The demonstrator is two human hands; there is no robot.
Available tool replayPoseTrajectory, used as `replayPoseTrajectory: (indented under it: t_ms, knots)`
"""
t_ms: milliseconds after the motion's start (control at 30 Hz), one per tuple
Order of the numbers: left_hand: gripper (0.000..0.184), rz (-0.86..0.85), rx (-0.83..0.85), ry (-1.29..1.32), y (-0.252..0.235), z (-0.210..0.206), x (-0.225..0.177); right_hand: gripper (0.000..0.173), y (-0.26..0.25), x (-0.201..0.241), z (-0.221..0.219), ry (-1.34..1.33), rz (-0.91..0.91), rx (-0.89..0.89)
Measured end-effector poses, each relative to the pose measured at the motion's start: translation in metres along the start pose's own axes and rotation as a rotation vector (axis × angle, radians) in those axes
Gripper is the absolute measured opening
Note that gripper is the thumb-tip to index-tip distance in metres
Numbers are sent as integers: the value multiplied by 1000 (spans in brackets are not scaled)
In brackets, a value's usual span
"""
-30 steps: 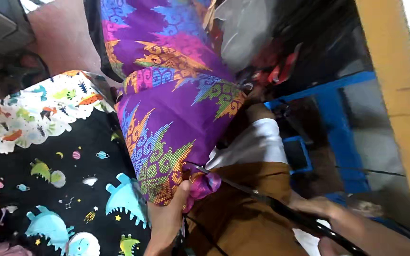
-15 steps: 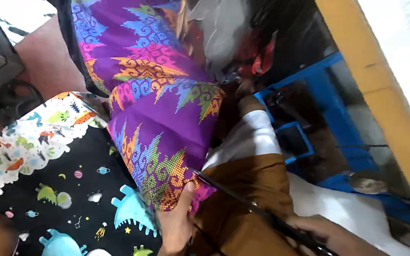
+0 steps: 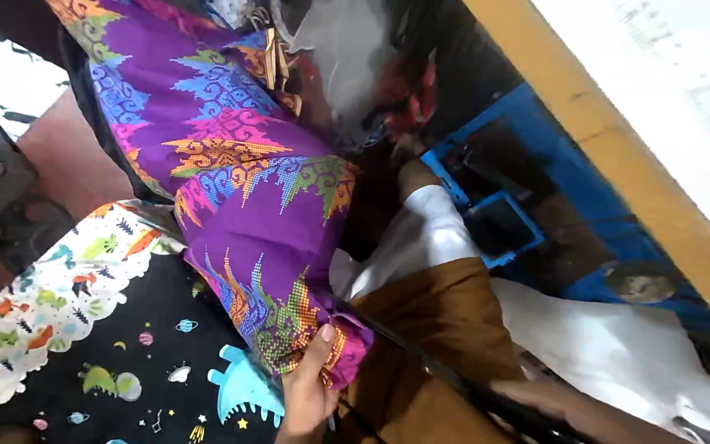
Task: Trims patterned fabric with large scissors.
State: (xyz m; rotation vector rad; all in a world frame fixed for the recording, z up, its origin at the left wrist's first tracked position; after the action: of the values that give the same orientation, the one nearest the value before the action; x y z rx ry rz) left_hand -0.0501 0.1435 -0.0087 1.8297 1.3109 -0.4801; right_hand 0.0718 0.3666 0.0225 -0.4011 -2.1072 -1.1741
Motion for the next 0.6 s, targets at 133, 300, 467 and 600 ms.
replayPoseTrajectory:
  t_ms: [133, 300, 467, 600]
  knots:
    - [20, -51, 114, -53, -9, -14, -4, 75, -7, 12, -4, -20, 50, 27]
    - [20, -30, 313, -76, -21, -41, -4, 74, -13, 12, -6, 4, 158, -14]
    - [20, -83, 328, -154, -31, -52, -4, 79, -22, 24, -10, 61, 239, -89]
    - [17, -45, 328, -160, -37, -53, 1, 81, -28, 29, -13, 50, 237, -131]
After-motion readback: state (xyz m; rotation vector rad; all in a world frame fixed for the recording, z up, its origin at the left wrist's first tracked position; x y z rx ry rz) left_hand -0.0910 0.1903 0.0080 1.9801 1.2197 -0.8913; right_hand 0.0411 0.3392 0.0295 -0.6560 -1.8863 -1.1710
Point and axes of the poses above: each hand's wrist, its own y-axis away from the middle knuckle, its own z-axis out of the back of the hand, x = y × z, the point moved 9 cm from there along -y, towards the middle knuckle, and after that the axes turned 3 degrees about -y, right-handed, at the moved point
